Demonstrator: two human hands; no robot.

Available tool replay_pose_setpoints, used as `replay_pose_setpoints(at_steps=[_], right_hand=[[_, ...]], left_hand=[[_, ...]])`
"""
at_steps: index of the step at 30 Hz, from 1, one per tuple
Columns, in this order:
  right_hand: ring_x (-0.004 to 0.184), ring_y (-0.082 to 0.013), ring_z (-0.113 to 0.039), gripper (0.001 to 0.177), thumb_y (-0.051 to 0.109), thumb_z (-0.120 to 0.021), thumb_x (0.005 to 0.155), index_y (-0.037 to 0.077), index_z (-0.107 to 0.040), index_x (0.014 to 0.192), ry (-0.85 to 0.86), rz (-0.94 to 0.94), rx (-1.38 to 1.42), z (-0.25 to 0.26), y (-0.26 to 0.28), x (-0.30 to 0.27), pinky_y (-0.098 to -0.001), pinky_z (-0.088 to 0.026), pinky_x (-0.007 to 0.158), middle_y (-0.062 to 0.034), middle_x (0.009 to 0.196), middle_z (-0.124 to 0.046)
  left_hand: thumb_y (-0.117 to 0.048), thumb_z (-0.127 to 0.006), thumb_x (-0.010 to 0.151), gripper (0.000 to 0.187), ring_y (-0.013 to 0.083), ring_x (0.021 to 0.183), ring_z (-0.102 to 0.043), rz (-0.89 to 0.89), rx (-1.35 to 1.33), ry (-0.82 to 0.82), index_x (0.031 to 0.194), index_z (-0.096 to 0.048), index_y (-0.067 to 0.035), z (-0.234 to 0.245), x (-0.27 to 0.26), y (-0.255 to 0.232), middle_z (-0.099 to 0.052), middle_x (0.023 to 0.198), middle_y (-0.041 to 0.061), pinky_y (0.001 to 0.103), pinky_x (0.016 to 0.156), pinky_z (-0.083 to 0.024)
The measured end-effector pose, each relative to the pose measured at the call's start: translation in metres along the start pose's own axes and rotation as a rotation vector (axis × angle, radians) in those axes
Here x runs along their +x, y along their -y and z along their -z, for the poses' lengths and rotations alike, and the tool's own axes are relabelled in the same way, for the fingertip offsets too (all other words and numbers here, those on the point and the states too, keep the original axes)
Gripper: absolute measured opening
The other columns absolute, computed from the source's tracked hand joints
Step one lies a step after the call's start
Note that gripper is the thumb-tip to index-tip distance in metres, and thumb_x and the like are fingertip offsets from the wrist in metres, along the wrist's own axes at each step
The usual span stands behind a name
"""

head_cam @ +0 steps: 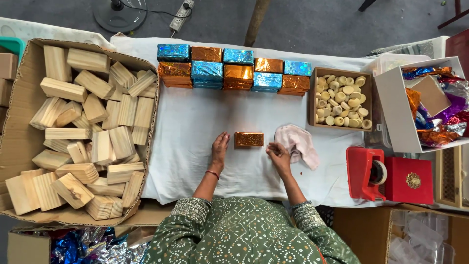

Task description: Wrapping small wooden blocks and pieces in colorful foil and packaging them.

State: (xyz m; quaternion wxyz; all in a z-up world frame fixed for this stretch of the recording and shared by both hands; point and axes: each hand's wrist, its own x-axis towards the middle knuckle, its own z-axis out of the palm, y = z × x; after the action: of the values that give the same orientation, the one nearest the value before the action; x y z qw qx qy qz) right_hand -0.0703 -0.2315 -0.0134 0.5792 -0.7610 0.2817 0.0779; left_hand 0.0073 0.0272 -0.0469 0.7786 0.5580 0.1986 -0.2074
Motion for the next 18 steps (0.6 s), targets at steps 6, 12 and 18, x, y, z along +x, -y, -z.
replay_pose_setpoints(at_steps=[6, 12, 18], right_hand=[[0.11, -0.0167, -0.066, 0.065, 0.021, -0.081, 0.088, 0.002, -0.053, 0.143, 0.042, 0.281, 0.018, -0.015, 0.016, 0.019, -0.0312, -0.062, 0.084, -0.0118, 0.132, -0.065], [0.094, -0.0144, -0.067, 0.058, 0.019, -0.077, 0.093, 0.005, -0.059, 0.146, 0.08, 0.042, 0.121, -0.026, 0.022, 0.012, -0.0261, -0.056, 0.075, -0.0116, 0.117, -0.076], [0.095, -0.0133, -0.069, 0.057, 0.022, -0.078, 0.089, 0.003, -0.061, 0.141, 0.133, 0.078, 0.133, -0.022, 0.008, 0.026, -0.0274, -0.057, 0.076, -0.0104, 0.113, -0.076]], left_hand=[[-0.044, -0.038, 0.107, 0.063, 0.0178, 0.151, -0.035, -0.027, 0.033, 0.12, 0.16, -0.032, -0.011, -0.028, -0.004, -0.022, -0.039, 0.164, 0.007, 0.036, 0.123, -0.024], [-0.045, -0.036, 0.109, 0.063, 0.0173, 0.148, -0.042, -0.083, 0.133, 0.121, 0.159, -0.036, -0.008, -0.034, 0.007, -0.001, -0.049, 0.159, 0.007, 0.029, 0.122, -0.029], [-0.02, -0.055, 0.102, 0.041, 0.0293, 0.126, -0.061, -0.441, 0.744, -0.01, 0.141, -0.061, -0.008, -0.014, 0.048, 0.025, -0.061, 0.139, 0.014, 0.036, 0.106, -0.049]])
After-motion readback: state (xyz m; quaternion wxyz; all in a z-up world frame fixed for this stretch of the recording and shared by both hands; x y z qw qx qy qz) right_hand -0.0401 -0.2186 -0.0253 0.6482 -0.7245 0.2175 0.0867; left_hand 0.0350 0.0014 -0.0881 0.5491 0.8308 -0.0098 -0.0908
